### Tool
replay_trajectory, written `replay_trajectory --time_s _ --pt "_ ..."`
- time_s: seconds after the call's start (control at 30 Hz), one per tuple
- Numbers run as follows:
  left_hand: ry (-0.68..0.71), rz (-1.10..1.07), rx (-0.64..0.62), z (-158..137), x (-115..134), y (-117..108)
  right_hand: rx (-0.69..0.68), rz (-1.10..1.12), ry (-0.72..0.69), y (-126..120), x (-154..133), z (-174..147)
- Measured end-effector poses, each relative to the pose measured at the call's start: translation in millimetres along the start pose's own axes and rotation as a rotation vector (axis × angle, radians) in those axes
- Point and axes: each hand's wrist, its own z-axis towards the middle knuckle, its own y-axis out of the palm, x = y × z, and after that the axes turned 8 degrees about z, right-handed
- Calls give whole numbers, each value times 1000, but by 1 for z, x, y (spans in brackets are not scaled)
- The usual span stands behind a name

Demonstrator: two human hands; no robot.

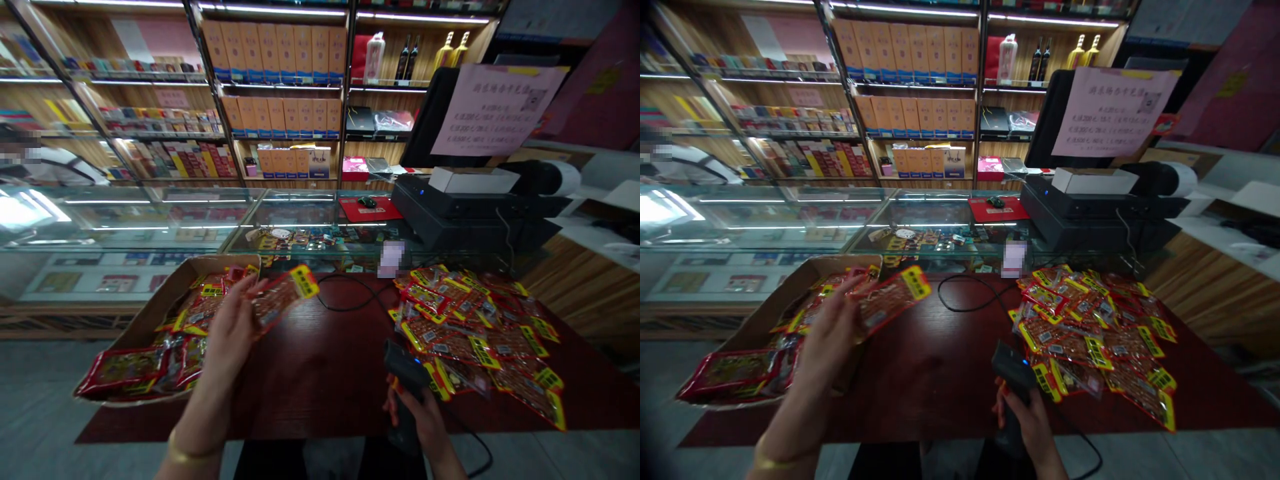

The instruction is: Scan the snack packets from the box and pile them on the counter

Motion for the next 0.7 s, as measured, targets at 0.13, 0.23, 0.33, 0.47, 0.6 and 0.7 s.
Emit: replay_trajectory --time_s 0.13,0.23,0.33,0.47,0.6,0.7 --pt "-302 -361 -364 6 -25 110 41 -12 -30 5 -2 -2" --pt "-423 -467 -479 6 -50 150 48 -3 -51 10 -3 -2" --pt "-439 -481 -545 6 -64 157 57 -7 -49 14 -4 -1" --pt "-432 -520 -625 7 -70 146 97 -28 -7 20 -4 1" --pt "-466 -596 -602 8 -75 145 116 -60 -1 25 -1 1" --pt "-450 -591 -570 7 -78 150 152 -159 -22 29 -2 -1"
